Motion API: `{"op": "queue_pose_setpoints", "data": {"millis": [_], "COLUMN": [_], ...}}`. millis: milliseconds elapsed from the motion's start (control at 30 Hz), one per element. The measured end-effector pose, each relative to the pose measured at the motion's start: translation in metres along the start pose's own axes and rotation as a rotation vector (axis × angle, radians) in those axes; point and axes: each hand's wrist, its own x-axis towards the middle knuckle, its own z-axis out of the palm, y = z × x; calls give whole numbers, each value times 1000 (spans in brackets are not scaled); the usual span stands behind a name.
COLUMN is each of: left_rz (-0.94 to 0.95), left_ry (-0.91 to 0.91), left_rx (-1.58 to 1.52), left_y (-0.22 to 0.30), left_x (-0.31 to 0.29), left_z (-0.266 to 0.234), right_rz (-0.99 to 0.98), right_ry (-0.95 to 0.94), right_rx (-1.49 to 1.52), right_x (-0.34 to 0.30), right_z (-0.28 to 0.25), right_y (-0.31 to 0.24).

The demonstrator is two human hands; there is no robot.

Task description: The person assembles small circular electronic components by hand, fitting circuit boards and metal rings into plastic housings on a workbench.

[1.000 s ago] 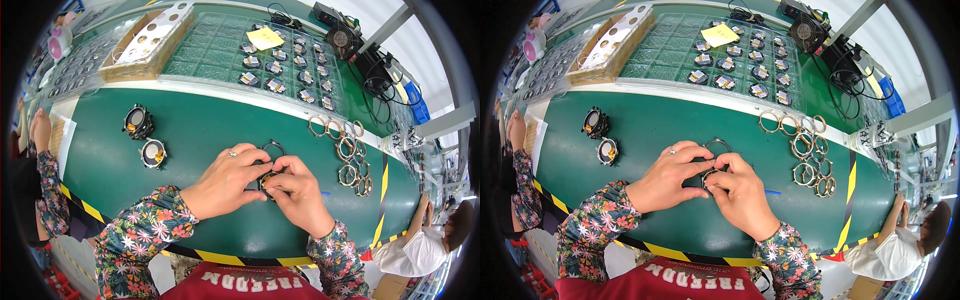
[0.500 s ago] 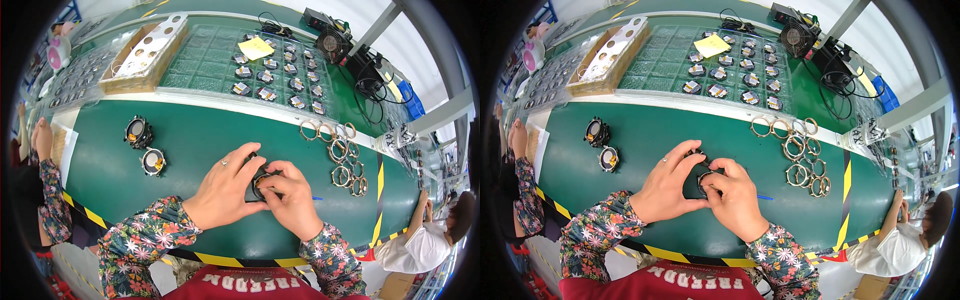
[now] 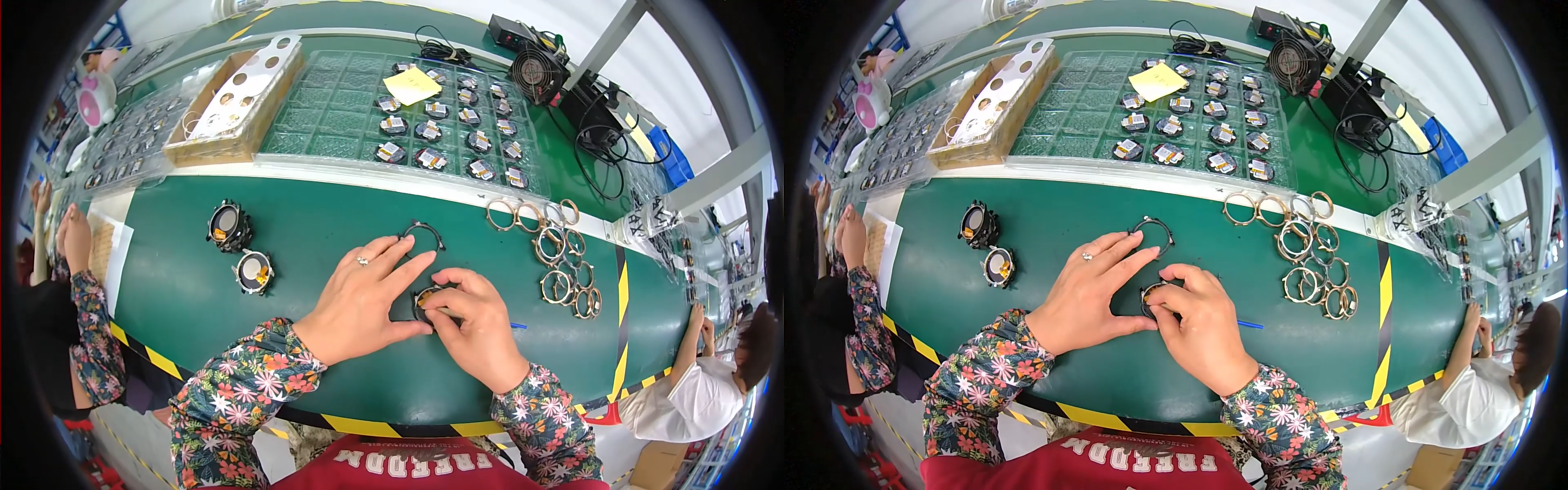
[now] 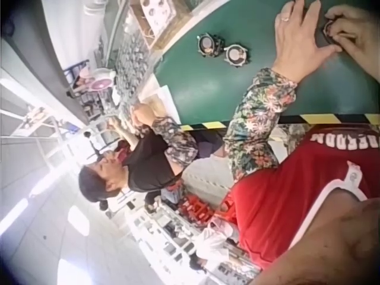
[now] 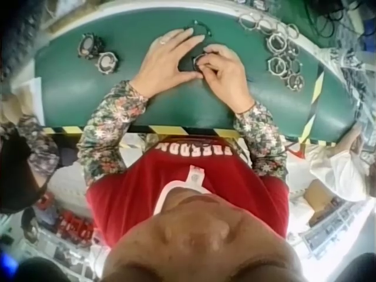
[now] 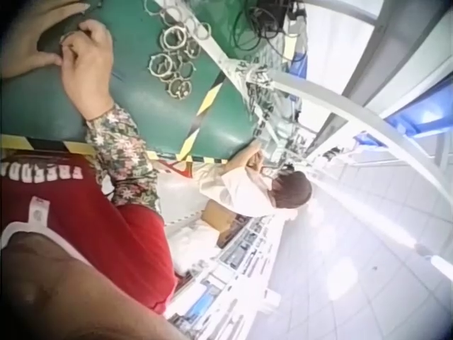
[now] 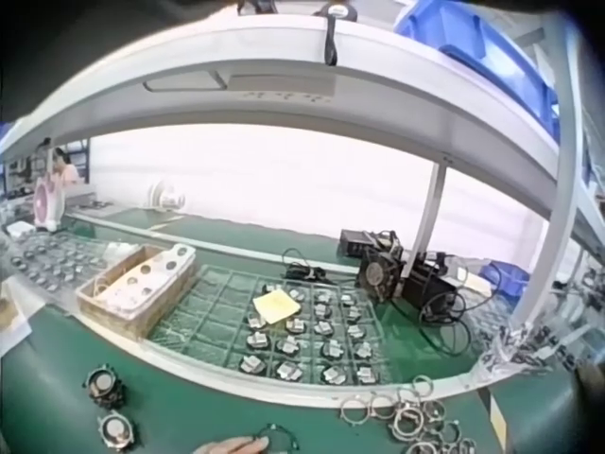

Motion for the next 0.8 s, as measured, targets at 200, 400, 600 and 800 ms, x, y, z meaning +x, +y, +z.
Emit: {"op": "queue_pose_setpoints", "data": {"millis": [200,400,600,800], "left_rz": [35,52,44,-11], "left_ry": [40,9,21,8], "left_rx": [5,-42,-92,-98], "left_y": [8,10,2,8], "left_x": [3,-1,-2,1], "left_z": [-7,5,12,13], "right_rz": [7,-7,-25,-10], "right_ry": [11,16,19,24], "right_rx": [-3,-6,-57,-74], "right_x": [0,1,1,0], "right_z": [-1,0,1,2], "right_y": [2,1,-1,-3]}}
